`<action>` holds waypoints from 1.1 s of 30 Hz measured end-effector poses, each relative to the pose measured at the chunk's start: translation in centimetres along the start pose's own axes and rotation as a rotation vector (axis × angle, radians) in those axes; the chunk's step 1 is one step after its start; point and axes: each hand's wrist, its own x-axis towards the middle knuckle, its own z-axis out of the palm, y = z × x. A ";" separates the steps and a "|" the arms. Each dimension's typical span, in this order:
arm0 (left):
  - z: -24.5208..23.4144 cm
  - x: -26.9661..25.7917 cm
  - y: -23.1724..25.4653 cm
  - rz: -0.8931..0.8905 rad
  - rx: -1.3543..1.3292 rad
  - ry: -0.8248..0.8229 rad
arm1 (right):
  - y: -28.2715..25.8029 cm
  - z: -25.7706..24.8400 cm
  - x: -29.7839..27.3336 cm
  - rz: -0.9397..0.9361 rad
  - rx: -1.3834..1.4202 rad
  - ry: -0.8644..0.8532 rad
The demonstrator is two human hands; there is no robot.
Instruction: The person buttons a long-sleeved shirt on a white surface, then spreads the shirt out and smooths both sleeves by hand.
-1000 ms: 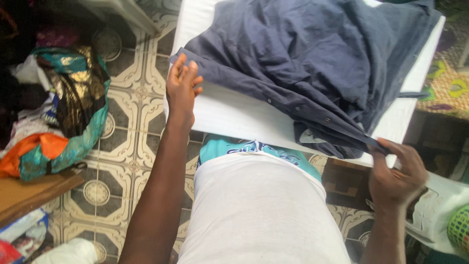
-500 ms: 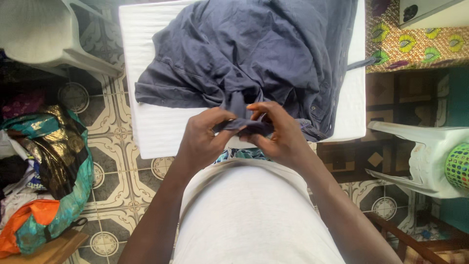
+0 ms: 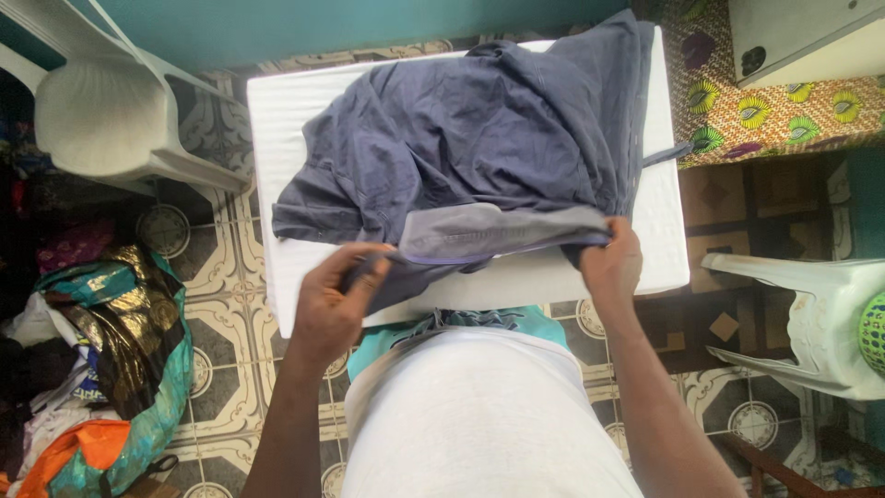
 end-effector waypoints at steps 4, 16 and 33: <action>0.6 1.6 2.3 0.193 0.260 -0.741 | -3.4 -0.8 4.1 0.119 0.866 -0.044; 2.9 7.8 9.7 0.826 0.706 -0.017 | -17.8 -5.7 1.4 -0.351 0.845 -1.162; 7.1 6.6 2.8 0.241 0.148 0.105 | -10.8 3.7 -4.4 -0.222 0.518 -0.632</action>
